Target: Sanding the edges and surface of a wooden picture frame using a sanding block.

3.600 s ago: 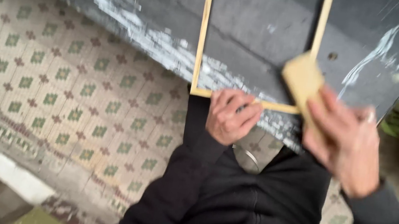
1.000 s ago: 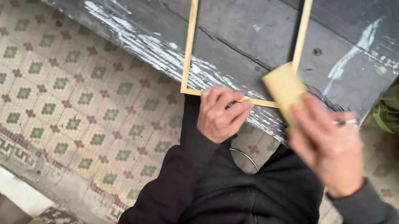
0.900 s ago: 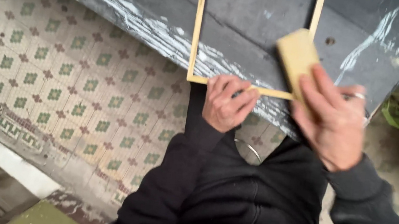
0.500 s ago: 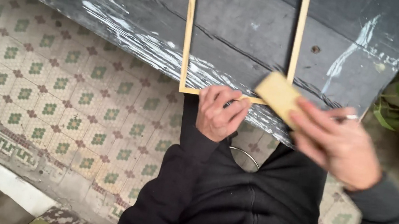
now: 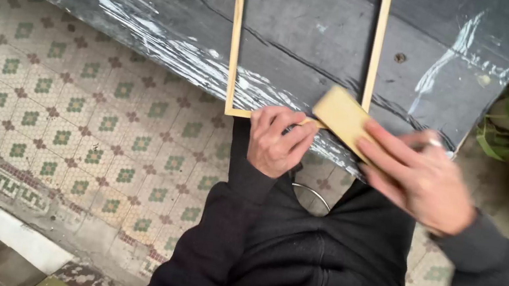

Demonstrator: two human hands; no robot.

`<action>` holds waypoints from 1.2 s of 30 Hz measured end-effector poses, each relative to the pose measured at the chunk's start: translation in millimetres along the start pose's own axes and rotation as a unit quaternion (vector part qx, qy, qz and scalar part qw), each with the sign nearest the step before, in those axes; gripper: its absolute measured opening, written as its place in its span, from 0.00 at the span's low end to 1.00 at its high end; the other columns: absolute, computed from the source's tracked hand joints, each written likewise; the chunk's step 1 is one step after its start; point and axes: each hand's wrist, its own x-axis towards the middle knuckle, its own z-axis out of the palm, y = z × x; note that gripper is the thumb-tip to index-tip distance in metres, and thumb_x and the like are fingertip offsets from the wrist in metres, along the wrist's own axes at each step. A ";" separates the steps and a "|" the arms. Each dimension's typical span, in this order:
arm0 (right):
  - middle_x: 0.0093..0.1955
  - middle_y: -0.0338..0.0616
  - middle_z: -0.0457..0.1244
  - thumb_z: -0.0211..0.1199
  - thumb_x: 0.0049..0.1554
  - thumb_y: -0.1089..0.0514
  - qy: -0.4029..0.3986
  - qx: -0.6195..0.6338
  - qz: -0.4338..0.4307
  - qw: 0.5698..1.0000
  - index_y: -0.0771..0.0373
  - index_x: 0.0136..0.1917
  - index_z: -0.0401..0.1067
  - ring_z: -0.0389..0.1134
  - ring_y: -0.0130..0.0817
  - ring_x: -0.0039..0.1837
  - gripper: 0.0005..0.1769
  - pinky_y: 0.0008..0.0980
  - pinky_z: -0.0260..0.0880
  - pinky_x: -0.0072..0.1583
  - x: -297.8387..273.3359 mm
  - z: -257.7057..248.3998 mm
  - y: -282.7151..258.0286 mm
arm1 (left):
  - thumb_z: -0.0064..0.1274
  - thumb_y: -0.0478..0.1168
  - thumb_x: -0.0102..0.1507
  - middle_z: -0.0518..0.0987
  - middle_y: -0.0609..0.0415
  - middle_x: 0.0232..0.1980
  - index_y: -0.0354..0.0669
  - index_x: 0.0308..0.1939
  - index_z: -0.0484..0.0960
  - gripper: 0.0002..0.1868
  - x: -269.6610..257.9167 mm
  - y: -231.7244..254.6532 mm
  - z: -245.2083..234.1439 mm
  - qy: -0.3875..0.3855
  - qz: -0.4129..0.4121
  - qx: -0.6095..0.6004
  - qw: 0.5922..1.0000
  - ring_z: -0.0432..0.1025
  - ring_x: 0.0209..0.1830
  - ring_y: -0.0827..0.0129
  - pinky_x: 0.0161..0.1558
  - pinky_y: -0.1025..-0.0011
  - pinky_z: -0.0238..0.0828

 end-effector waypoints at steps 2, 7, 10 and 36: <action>0.71 0.40 0.66 0.70 0.52 0.52 0.011 -0.019 -0.012 1.000 0.51 0.66 0.76 0.68 0.38 0.51 0.27 0.35 0.67 0.55 18.4 -10.0 5.3 | 0.70 0.34 0.56 0.79 0.60 0.46 0.48 0.42 0.85 0.12 3.9 -1.5 0.6 0.003 0.003 -0.004 1.000 0.72 0.49 0.64 0.55 0.62 0.62; 0.73 0.46 0.66 0.72 0.55 0.57 0.022 -0.054 -0.027 0.998 0.58 0.68 0.75 0.69 0.33 0.47 0.27 0.40 0.66 0.53 3.4 12.5 13.2 | 0.69 0.34 0.55 0.79 0.58 0.46 0.46 0.43 0.86 0.13 4.2 3.1 -1.8 -0.013 0.011 0.006 1.000 0.72 0.50 0.62 0.54 0.61 0.61; 0.73 0.45 0.66 0.73 0.54 0.56 0.020 -0.013 -0.049 0.999 0.56 0.67 0.75 0.68 0.33 0.46 0.27 0.39 0.67 0.53 6.0 5.1 20.6 | 0.70 0.34 0.57 0.79 0.59 0.46 0.47 0.42 0.85 0.12 5.3 -3.6 0.3 0.010 0.016 0.011 1.000 0.72 0.49 0.64 0.54 0.62 0.61; 0.67 0.47 0.69 0.72 0.57 0.54 0.045 0.017 -0.008 0.999 0.58 0.64 0.77 0.67 0.34 0.45 0.22 0.33 0.66 0.51 19.5 6.8 2.4 | 0.67 0.32 0.56 0.79 0.60 0.50 0.46 0.46 0.85 0.16 0.5 0.5 -5.4 -0.015 0.013 -0.005 1.000 0.72 0.51 0.64 0.57 0.60 0.63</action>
